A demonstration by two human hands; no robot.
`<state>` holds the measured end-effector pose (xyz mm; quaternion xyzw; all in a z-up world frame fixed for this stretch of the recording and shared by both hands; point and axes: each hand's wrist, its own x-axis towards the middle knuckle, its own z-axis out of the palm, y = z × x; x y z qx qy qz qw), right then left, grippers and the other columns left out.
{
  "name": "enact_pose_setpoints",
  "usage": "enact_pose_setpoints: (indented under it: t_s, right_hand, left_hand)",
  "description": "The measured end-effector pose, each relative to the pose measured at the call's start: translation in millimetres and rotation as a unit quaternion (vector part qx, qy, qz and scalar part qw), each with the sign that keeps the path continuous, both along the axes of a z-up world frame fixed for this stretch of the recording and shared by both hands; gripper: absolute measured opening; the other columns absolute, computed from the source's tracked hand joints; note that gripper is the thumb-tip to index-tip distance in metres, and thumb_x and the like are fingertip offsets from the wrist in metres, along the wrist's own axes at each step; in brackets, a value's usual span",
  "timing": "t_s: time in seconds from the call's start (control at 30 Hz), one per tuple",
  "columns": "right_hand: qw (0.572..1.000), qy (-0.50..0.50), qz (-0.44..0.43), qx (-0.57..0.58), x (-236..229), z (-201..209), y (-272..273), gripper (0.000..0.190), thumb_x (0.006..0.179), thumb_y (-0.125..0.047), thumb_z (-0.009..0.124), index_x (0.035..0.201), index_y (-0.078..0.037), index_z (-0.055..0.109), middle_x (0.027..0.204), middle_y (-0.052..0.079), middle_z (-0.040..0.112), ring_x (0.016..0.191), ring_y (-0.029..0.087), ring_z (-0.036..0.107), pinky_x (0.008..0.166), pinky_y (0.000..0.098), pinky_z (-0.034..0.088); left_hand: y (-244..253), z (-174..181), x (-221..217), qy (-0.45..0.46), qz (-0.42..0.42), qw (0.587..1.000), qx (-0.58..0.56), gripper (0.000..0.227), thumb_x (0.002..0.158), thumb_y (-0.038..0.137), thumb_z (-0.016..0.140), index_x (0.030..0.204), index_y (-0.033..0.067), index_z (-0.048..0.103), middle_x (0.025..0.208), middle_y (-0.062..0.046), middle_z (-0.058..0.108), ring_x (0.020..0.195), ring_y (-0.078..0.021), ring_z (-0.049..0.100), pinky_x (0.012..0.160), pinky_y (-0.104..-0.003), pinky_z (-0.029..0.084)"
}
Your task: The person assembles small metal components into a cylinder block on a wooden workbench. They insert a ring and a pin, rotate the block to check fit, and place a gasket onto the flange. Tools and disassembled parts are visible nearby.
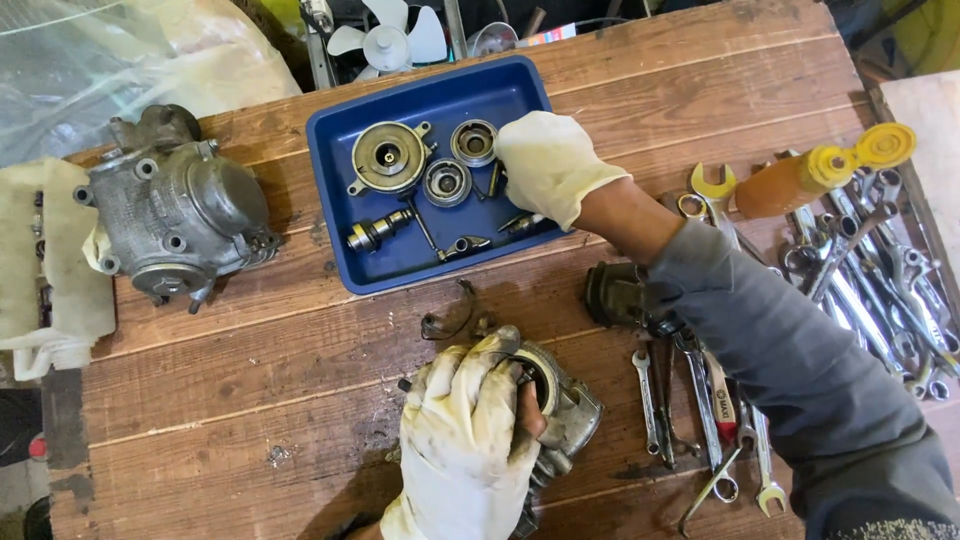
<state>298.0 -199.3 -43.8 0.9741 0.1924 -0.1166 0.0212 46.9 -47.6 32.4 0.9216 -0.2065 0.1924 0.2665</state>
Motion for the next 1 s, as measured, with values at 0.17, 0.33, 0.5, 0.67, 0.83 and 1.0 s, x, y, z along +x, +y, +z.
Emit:
enact_pose_setpoints:
  t_s: [0.17, 0.33, 0.5, 0.67, 0.83, 1.0]
  right_hand:
    - [1.0, 0.013, -0.003, 0.0, -5.1, -3.8, 8.0, 0.022, 0.073, 0.001, 0.06, 0.088, -0.006, 0.074, 0.083, 0.014, 0.073, 0.079, 0.04, 0.073, 0.066, 0.0507, 0.062]
    - [0.977, 0.016, -0.038, 0.209, -50.5, 55.4, -12.2, 0.034, 0.082, -0.005, 0.052, 0.108, -0.008, 0.073, 0.105, 0.015, 0.076, 0.097, 0.039, 0.071, 0.089, 0.0504, 0.057]
    - [0.881, 0.079, -0.141, 0.444, -129.5, 132.4, -42.4, 0.035, 0.09, -0.011, 0.062, 0.124, -0.009, 0.072, 0.123, 0.008, 0.078, 0.107, 0.017, 0.076, 0.102, 0.0301, 0.056]
    - [0.347, 0.247, -0.13, 0.895, -183.3, 86.8, -86.4, 0.02, 0.091, 0.009, 0.074, 0.11, 0.003, 0.074, 0.111, 0.019, 0.076, 0.096, 0.031, 0.075, 0.084, 0.043, 0.067]
    - [0.264, 0.272, -0.1, 0.92, -219.2, 84.3, -93.7, 0.022, 0.094, 0.003, 0.074, 0.116, 0.003, 0.068, 0.108, 0.025, 0.073, 0.092, 0.033, 0.074, 0.081, 0.0425, 0.063]
    - [0.203, 0.294, -0.115, 0.927, -239.1, 77.0, -86.4, 0.025, 0.092, 0.0, 0.078, 0.113, -0.003, 0.067, 0.112, 0.018, 0.067, 0.085, 0.02, 0.067, 0.086, 0.035, 0.056]
  left_hand:
    - [-0.4, 3.0, 0.6, -0.03, -0.004, 0.999, -0.012, 0.018, 0.095, 0.015, 0.062, 0.1, -0.0023, 0.065, 0.116, -0.019, 0.07, 0.098, -0.0413, 0.067, 0.081, -0.052, 0.056]
    - [1.3, 12.1, 4.4, -0.023, -0.027, 0.999, -0.025, 0.015, 0.096, 0.009, 0.061, 0.103, -0.0041, 0.063, 0.115, -0.021, 0.068, 0.097, -0.0409, 0.065, 0.085, -0.051, 0.055]
    - [7.4, 3.4, 7.6, -0.034, -0.012, 0.999, -0.001, 0.021, 0.091, 0.009, 0.068, 0.107, -0.0036, 0.062, 0.115, -0.022, 0.069, 0.096, -0.0405, 0.064, 0.078, -0.052, 0.056]
    - [24.5, -2.5, 28.0, 0.041, -0.016, 0.999, -0.021, 0.011, 0.087, 0.012, 0.07, 0.092, 0.0028, 0.068, 0.108, -0.015, 0.074, 0.096, -0.0372, 0.063, 0.088, -0.048, 0.05]
    - [37.5, -4.7, 49.8, 0.138, 0.015, 0.99, -0.036, 0.012, 0.084, 0.018, 0.071, 0.088, 0.0078, 0.075, 0.096, -0.008, 0.076, 0.093, -0.0295, 0.066, 0.088, -0.044, 0.048]
    - [38.8, 2.7, 61.7, 0.231, 0.062, 0.968, -0.071, 0.015, 0.081, 0.018, 0.071, 0.089, 0.009, 0.079, 0.098, -0.006, 0.08, 0.097, -0.0249, 0.068, 0.089, -0.041, 0.048]
